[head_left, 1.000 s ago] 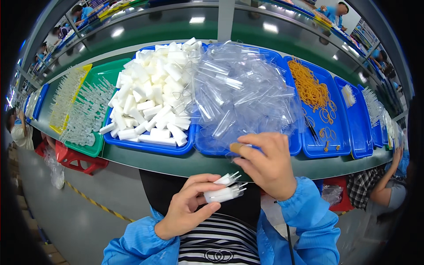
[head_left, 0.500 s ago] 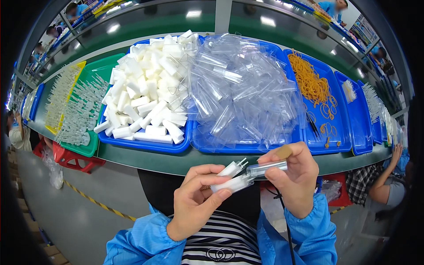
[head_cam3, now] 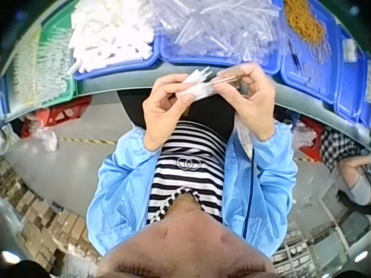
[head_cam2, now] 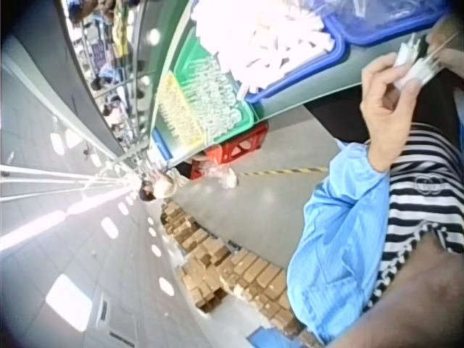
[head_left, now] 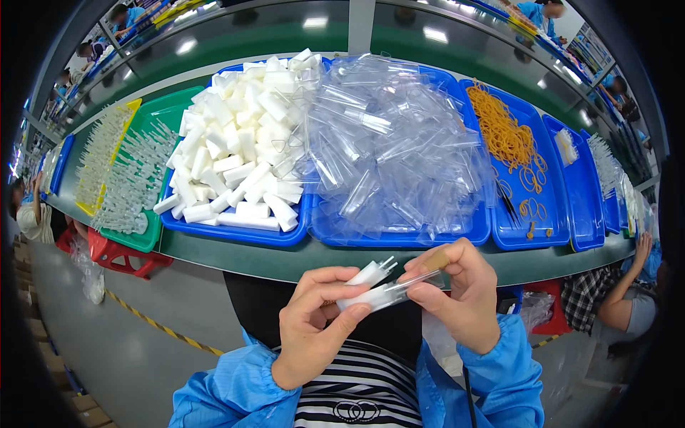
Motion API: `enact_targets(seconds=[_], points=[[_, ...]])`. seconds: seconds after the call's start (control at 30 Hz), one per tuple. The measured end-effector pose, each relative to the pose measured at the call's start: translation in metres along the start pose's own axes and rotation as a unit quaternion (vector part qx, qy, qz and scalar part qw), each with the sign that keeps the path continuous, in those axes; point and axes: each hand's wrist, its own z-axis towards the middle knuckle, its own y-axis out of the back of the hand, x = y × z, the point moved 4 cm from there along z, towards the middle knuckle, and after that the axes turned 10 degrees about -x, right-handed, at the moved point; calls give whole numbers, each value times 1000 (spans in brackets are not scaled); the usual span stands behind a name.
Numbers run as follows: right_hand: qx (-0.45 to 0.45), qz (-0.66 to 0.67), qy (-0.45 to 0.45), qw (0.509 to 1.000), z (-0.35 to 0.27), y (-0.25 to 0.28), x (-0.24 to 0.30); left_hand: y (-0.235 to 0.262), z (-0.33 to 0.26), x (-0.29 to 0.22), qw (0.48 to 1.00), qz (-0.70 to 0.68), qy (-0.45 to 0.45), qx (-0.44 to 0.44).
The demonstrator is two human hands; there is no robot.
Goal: The person assembles small white cylindrical components by inserting them into clear plastic tubes. They then secure the assembled units with rubber bands and place them into a blue tray. The process is repeated continuously with materials organized in trays on the table.
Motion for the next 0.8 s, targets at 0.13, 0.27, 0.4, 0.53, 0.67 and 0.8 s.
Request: enact_targets(seconds=[0.13, 0.27, 0.4, 0.53, 0.67, 0.8], points=[[-12, -166, 250, 954, -7, 0, 3, -4, -1, -2, 1000, 3, 6, 22], [-47, -67, 213, 974, -15, -4, -7, -6, 1, -4, 999, 23, -4, 32], [-48, -52, 171, 983, -19, -8, -9, -9, 3, -4, 997, 75, -20, 25], [-76, -48, 184, 979, -22, -5, -13, -12, 3, -14, 967, 190, -162, 44], [-21, -128, 172, 977, -4, 2, -2, -8, -1, -7, 992, 127, -25, -1], [-18, -65, 67, 995, -7, 5, -9, -11, -2, -8, 985, 150, -72, 37]])
